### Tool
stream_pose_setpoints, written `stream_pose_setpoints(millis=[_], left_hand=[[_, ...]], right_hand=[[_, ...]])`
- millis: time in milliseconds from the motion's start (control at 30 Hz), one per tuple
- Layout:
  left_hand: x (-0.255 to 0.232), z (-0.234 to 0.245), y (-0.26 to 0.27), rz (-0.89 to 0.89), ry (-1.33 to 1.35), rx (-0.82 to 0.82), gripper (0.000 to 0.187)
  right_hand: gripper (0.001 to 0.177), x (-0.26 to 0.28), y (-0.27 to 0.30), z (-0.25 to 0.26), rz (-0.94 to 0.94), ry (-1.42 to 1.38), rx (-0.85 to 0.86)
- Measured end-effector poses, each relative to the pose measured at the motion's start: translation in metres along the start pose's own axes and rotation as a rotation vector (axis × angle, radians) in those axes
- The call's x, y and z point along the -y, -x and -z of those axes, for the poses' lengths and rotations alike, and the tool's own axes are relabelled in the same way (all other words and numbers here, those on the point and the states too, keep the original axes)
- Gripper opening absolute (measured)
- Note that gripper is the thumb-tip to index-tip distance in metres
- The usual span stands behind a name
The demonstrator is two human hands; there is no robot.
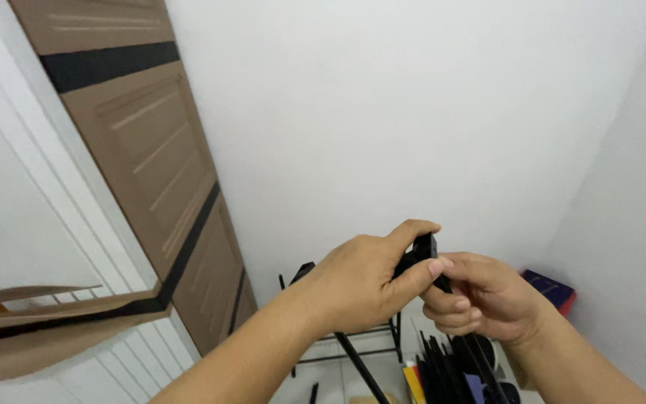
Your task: The person assembles a black metal rack by connecting multiple rods and plastic connectors. They repeatedly insert and remove pieces to align them correctly, then place the partially assembled frame on the floor next to other components.
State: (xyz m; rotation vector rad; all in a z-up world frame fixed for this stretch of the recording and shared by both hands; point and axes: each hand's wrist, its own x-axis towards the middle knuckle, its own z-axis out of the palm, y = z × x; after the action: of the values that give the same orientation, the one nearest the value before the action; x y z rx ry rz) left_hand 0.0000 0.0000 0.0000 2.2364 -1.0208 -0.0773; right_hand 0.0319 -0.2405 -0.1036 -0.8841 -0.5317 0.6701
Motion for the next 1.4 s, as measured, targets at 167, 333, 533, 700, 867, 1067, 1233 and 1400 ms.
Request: stream_pose_setpoints(millis=[167, 333, 533, 700, 867, 1067, 1233, 1400], left_hand=[[-0.016, -0.013, -0.024, -0.084, -0.06, 0.005, 0.043], [-0.049, -0.019, -0.027, -0.075, -0.078, -0.098, 0.042], [-0.062, -0.02, -0.004, -0.335, -0.103, -0.218, 0.027], [-0.056, 0.0, 0.002, -0.366, -0.092, -0.298, 0.019], [-0.046, 0.01, -0.006, -0.228, -0.088, -0.316, 0.02], [-0.038, -0.003, -0.009, -0.022, -0.077, -0.256, 0.036], [-0.036, -0.005, -0.016, 0.096, -0.088, -0.212, 0.036], [-0.039, -0.002, -0.026, 0.122, -0.108, -0.203, 0.035]], right_hand=[[0.041, 0.018, 0.028, -0.003, 0.027, 0.108, -0.027], [0.043, 0.038, 0.046, -0.026, 0.026, 0.195, -0.103], [0.037, 0.019, 0.052, -0.058, 0.037, 0.059, 0.364], [0.048, -0.006, 0.048, -0.065, -0.055, -0.276, 0.401], [0.048, 0.017, 0.04, -0.061, -0.091, -0.013, 0.099], [0.045, 0.022, 0.035, -0.047, -0.135, 0.204, -0.06], [0.046, 0.023, 0.03, -0.034, -0.165, 0.278, -0.147], [0.046, 0.029, 0.029, -0.029, -0.159, 0.299, -0.174]])
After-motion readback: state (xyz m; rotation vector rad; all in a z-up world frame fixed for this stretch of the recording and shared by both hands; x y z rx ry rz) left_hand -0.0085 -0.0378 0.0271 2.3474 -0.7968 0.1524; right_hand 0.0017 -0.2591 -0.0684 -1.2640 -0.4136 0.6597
